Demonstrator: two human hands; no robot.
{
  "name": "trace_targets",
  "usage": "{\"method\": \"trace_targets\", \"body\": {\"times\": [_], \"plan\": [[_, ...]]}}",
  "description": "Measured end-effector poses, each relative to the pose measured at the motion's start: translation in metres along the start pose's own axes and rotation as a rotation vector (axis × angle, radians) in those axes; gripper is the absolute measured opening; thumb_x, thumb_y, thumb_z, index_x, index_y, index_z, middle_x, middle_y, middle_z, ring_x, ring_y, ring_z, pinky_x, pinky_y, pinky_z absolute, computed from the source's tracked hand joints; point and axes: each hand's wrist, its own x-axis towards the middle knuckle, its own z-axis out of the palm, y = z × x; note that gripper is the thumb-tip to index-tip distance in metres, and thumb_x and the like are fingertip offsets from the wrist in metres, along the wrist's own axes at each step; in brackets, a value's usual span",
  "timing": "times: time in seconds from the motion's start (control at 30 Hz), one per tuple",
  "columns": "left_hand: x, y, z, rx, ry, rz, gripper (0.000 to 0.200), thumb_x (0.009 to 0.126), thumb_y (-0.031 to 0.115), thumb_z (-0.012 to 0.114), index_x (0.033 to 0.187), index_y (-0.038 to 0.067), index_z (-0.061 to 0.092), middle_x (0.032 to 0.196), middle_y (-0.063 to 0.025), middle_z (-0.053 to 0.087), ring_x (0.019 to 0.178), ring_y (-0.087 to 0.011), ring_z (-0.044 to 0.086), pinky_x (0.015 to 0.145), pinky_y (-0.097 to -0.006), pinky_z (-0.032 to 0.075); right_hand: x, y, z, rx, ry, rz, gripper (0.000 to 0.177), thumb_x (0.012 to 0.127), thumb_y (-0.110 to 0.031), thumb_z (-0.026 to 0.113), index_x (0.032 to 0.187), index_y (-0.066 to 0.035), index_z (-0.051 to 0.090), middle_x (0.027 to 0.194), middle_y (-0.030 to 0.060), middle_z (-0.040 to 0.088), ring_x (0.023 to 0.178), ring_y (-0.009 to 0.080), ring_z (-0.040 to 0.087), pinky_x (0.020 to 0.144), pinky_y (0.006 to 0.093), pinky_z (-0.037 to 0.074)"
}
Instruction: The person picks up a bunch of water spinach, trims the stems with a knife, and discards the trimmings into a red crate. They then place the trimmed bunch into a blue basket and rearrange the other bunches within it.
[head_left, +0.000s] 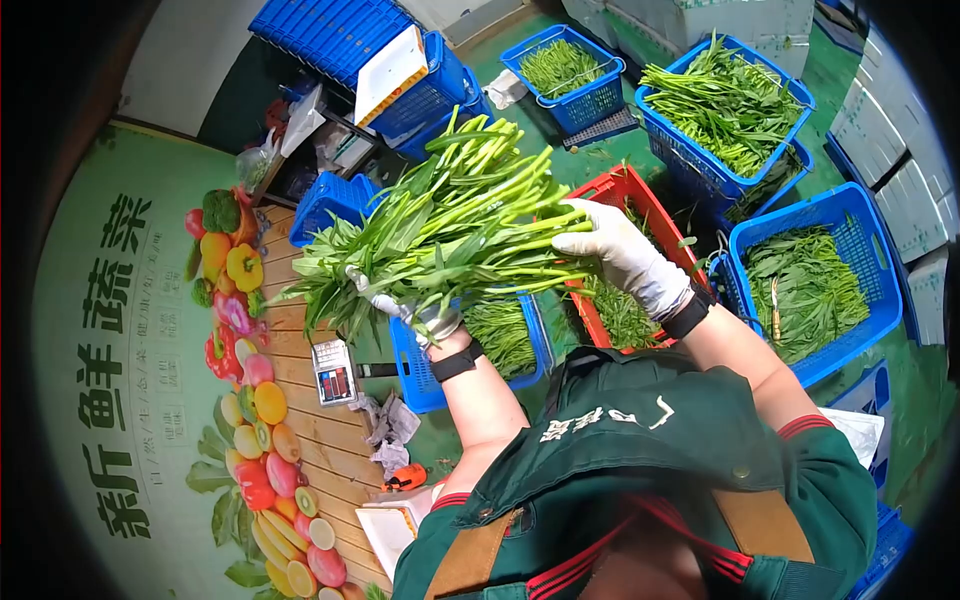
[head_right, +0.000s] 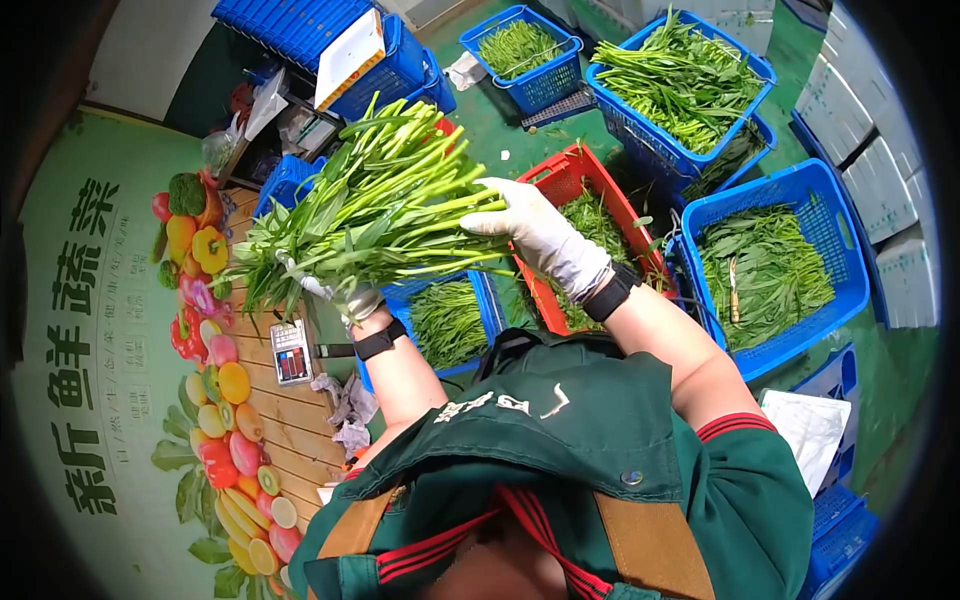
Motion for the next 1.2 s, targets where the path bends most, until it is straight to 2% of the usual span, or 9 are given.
{"method": "trace_targets", "body": {"times": [0.07,0.13,0.17,0.27,0.43,0.67,0.87,1.13,1.2], "plan": [[0.014,-0.005,-0.023,-0.175,-0.084,-0.124,0.06,0.088,0.05,0.045,0.135,0.012,0.043,0.137,-0.0134,0.043,0.123,-0.0331,0.042,0.104,-0.0522,0.031,0.0,-0.001,-0.002,0.015,0.011,0.015,0.048,0.08,-0.013,0.067,0.122,0.002,0.049,0.109,0.0078,0.061,0.093,0.0151,0.06,0.085,0.0282,0.048],[0.028,-0.013,-0.038,0.07,-0.027,0.11,0.06,0.087,0.052,0.045,0.132,0.013,0.045,0.136,-0.0129,0.043,0.12,-0.0335,0.044,0.101,-0.0537,0.036,-0.002,0.001,-0.004,0.321,0.063,0.087,0.045,0.081,-0.017,0.067,0.12,0.001,0.051,0.107,0.0067,0.062,0.092,0.0141,0.06,0.084,0.0273,0.048],[0.027,0.0,-0.024,-0.283,-0.125,-0.179,0.059,0.087,0.052,0.045,0.13,0.013,0.047,0.134,-0.0146,0.045,0.119,-0.0348,0.045,0.1,-0.0554,0.036,-0.001,0.002,-0.005,0.342,-0.003,0.056,0.041,0.082,-0.019,0.065,0.118,-0.001,0.054,0.104,0.0054,0.062,0.092,0.0136,0.06,0.085,0.0277,0.047],[0.02,0.001,-0.018,-0.393,-0.321,-0.241,0.06,0.089,0.051,0.044,0.134,0.013,0.043,0.138,-0.0144,0.042,0.123,-0.0362,0.041,0.104,-0.0565,0.029,-0.004,0.002,0.0,0.214,-0.008,0.086,0.039,0.083,-0.019,0.065,0.117,-0.001,0.055,0.104,0.005,0.062,0.095,0.0137,0.059,0.086,0.0288,0.046],[0.017,0.002,-0.001,-0.186,-0.027,-0.157,0.057,0.085,0.045,0.052,0.129,0.01,0.048,0.13,-0.016,0.048,0.115,-0.0369,0.049,0.096,-0.0583,0.039,-0.006,0.012,0.007,0.37,0.28,0.23,0.027,0.082,-0.015,0.066,0.104,0.001,0.064,0.097,0.0078,0.066,0.088,0.0155,0.062,0.082,0.031,0.048],[0.025,-0.006,-0.015,-0.322,-0.166,-0.148,0.055,0.085,0.046,0.052,0.127,0.01,0.049,0.129,-0.0159,0.05,0.114,-0.0361,0.049,0.097,-0.0574,0.039,-0.01,0.003,0.012,0.67,0.363,0.257,0.018,0.086,-0.02,0.064,0.097,-0.006,0.062,0.087,0.0034,0.064,0.081,0.0162,0.061,0.077,0.0334,0.051],[0.025,-0.01,-0.012,-0.278,-0.077,-0.192,0.056,0.085,0.047,0.052,0.128,0.011,0.049,0.129,-0.0162,0.05,0.114,-0.0366,0.049,0.097,-0.0581,0.038,-0.005,0.005,0.001,0.235,-0.109,0.265,0.052,0.081,-0.016,0.067,0.126,0.002,0.05,0.117,0.01,0.061,0.1,0.017,0.06,0.09,0.0314,0.046],[0.009,-0.014,0.014,0.089,-0.008,-0.033,0.056,0.085,0.047,0.052,0.127,0.01,0.049,0.129,-0.0165,0.049,0.113,-0.0371,0.05,0.096,-0.0575,0.039,-0.007,-0.003,-0.006,0.359,-0.149,0.17,0.037,0.085,-0.017,0.064,0.115,0.004,0.056,0.106,0.0108,0.064,0.097,0.0187,0.062,0.091,0.0335,0.047],[0.017,-0.011,0.011,-0.075,0.038,-0.179,0.056,0.086,0.047,0.052,0.126,0.009,0.049,0.128,-0.0168,0.05,0.112,-0.0371,0.05,0.095,-0.0564,0.041,-0.005,0.008,-0.018,0.297,-0.062,0.191,0.03,0.088,-0.024,0.06,0.103,0.002,0.062,0.098,0.0098,0.065,0.088,0.0183,0.063,0.085,0.0328,0.048]]}}
